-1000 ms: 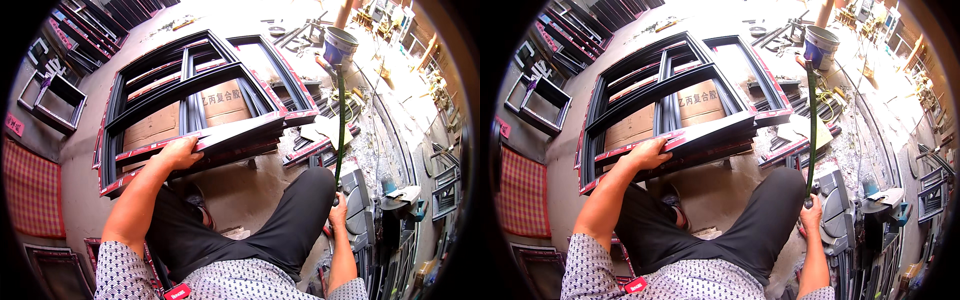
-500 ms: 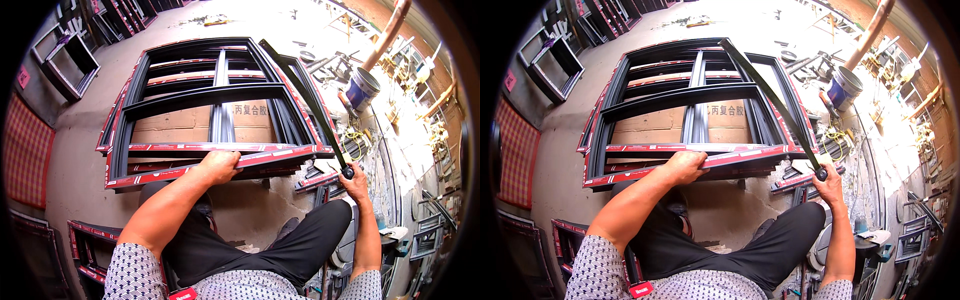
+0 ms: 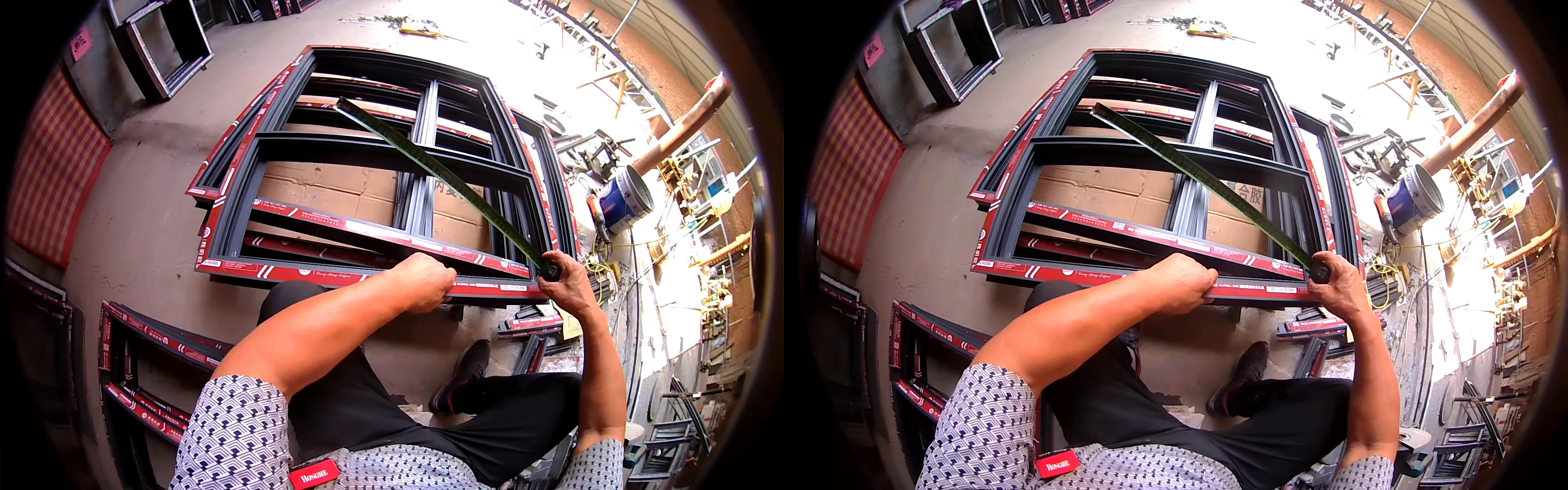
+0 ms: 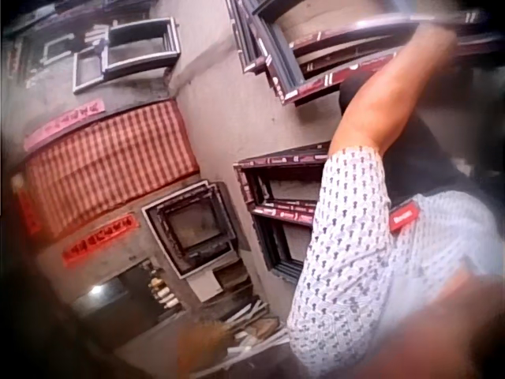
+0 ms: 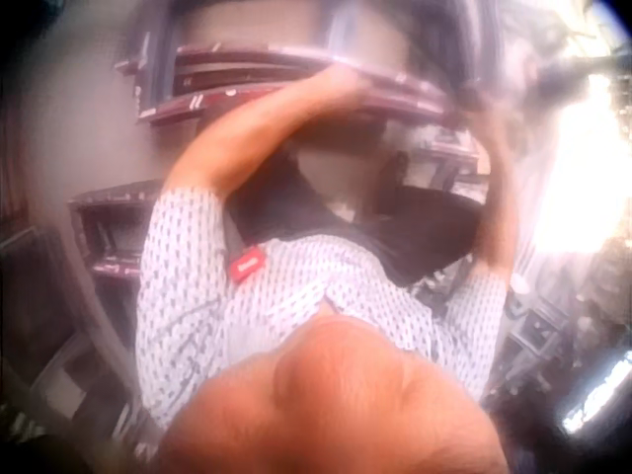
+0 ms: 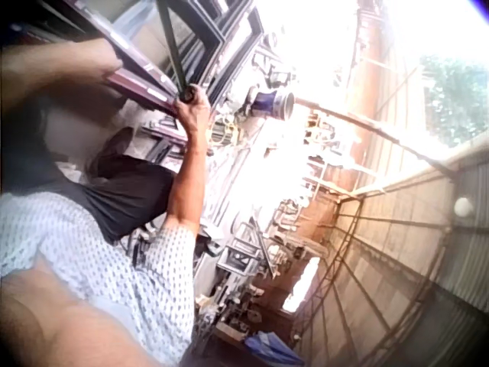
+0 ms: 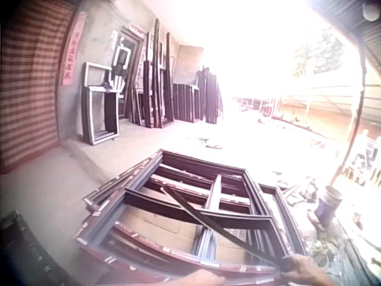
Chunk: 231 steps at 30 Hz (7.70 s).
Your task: The person sits on the floor and uses a tape measure to measure the dimensions of a window frame. They repeatedly measure different sections of the frame, adjusting the tape measure and repositioning the frame as needed.
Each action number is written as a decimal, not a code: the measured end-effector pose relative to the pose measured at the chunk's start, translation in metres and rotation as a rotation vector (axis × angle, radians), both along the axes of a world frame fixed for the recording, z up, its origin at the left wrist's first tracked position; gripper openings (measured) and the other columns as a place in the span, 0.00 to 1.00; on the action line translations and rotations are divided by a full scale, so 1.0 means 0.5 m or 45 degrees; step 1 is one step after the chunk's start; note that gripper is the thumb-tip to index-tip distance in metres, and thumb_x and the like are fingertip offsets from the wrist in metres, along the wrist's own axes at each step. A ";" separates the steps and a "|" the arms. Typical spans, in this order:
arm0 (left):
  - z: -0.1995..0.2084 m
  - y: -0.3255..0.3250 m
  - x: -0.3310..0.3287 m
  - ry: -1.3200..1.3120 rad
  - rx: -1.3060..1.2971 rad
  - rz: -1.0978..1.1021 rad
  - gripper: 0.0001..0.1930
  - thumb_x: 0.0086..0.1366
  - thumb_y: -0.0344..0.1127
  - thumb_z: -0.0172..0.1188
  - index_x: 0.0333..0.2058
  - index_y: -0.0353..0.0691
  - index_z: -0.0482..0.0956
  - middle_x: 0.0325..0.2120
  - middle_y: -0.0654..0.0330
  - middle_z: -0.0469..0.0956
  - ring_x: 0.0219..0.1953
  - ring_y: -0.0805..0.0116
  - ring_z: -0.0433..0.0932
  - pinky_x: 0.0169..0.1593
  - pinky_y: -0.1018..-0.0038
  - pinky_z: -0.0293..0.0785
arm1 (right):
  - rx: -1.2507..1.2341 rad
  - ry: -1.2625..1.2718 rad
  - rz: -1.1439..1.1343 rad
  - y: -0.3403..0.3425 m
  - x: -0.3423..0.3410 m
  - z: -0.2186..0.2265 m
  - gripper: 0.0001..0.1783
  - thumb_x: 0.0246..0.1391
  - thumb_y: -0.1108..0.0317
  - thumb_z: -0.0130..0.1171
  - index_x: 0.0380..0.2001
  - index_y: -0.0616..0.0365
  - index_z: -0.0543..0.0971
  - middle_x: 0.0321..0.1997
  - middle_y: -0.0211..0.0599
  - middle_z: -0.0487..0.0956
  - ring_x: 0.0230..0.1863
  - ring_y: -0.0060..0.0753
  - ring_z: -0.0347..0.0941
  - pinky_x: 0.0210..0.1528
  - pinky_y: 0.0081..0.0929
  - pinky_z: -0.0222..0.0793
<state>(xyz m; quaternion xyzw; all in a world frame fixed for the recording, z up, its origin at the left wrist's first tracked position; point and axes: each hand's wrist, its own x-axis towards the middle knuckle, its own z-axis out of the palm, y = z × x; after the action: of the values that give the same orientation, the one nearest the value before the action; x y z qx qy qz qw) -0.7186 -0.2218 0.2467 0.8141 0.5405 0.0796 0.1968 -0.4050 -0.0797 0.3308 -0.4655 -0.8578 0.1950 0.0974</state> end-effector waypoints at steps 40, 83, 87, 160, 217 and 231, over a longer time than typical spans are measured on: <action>0.055 -0.013 0.004 -1.672 -0.520 0.893 0.29 0.82 0.60 0.53 0.36 0.40 0.87 0.24 0.70 0.78 0.28 0.84 0.73 0.31 0.80 0.67 | -0.051 -0.020 0.343 0.029 -0.048 -0.044 0.23 0.54 0.72 0.68 0.55 0.61 0.81 0.49 0.46 0.80 0.51 0.50 0.80 0.57 0.40 0.76; 0.052 -0.035 0.031 -0.707 0.776 0.305 0.06 0.66 0.31 0.65 0.39 0.38 0.79 0.34 0.57 0.79 0.38 0.54 0.80 0.44 0.63 0.78 | 0.102 -0.077 0.302 0.152 0.099 -0.083 0.08 0.70 0.76 0.60 0.48 0.69 0.79 0.48 0.38 0.75 0.47 0.35 0.73 0.55 0.25 0.68; 0.048 -0.013 0.018 -0.547 1.003 0.426 0.11 0.59 0.31 0.67 0.40 0.38 0.78 0.38 0.55 0.77 0.45 0.54 0.79 0.50 0.61 0.76 | 0.059 -0.052 0.329 0.126 0.065 -0.080 0.08 0.68 0.78 0.60 0.47 0.70 0.78 0.45 0.39 0.73 0.44 0.35 0.72 0.51 0.25 0.68; 0.000 -0.034 -0.032 -0.113 0.146 0.561 0.09 0.73 0.37 0.61 0.33 0.41 0.79 0.29 0.51 0.83 0.37 0.49 0.85 0.39 0.54 0.80 | 0.037 -0.173 0.406 0.034 -0.044 -0.063 0.08 0.60 0.73 0.65 0.43 0.61 0.85 0.41 0.43 0.80 0.45 0.49 0.79 0.50 0.40 0.75; 0.029 -0.021 -0.015 -0.094 -0.049 0.514 0.11 0.79 0.33 0.57 0.35 0.34 0.75 0.26 0.51 0.73 0.29 0.48 0.73 0.36 0.59 0.70 | 0.430 -0.692 0.211 0.142 0.322 0.063 0.10 0.61 0.65 0.70 0.41 0.58 0.86 0.42 0.36 0.81 0.48 0.45 0.78 0.49 0.42 0.75; 0.030 -0.021 -0.015 -0.094 -0.055 0.516 0.10 0.78 0.32 0.58 0.35 0.33 0.75 0.27 0.52 0.74 0.30 0.49 0.73 0.36 0.61 0.71 | 0.823 -0.867 0.223 0.092 0.235 0.090 0.13 0.55 0.66 0.74 0.42 0.60 0.86 0.43 0.36 0.83 0.48 0.42 0.80 0.48 0.41 0.78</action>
<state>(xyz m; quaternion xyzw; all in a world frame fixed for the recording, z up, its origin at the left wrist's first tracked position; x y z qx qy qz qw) -0.7262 -0.2323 0.2615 0.6809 0.6872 0.1356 0.2140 -0.2875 -0.0337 0.3760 -0.3746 -0.8937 -0.2381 -0.0661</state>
